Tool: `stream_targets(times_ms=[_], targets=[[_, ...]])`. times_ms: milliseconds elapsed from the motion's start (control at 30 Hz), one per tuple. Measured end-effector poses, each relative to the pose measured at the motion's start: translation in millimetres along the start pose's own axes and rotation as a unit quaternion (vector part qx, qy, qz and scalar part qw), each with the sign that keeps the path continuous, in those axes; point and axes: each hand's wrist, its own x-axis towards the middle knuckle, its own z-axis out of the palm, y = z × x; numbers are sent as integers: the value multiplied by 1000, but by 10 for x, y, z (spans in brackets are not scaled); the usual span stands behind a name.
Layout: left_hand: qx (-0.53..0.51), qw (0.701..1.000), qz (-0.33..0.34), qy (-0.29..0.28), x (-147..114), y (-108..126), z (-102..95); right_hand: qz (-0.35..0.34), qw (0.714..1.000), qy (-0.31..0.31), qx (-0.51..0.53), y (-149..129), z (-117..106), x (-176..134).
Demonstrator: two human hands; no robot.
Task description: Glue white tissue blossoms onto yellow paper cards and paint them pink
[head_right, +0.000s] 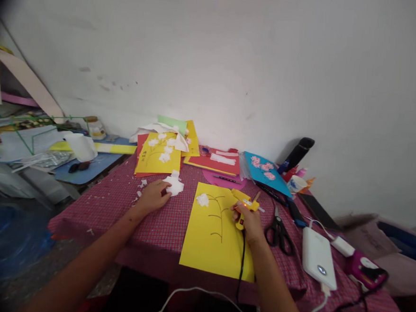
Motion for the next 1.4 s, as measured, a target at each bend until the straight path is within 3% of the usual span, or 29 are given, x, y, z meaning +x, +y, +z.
stream_targets(times_ms=[167,500,667,833,1300,1400], targets=[[-30,999,-5,-18,9,-36,34,-2,1000,0,-5,28,-3,19],[-119,993,-18,18,45,-71,57,-7,1000,-7,7,33,1,8],[-210,974,-85,24,64,10,-27,-10,1000,-8,4,14,2,3],[-250,964,-93,19,65,52,-98,-7,1000,4,-3,-9,12,-11],[-337,932,-136,16,59,-13,-62,-9,1000,0,-3,-4,16,-9],[-387,909,-155,16,70,-12,-51,-8,1000,3,-3,-15,22,-15]])
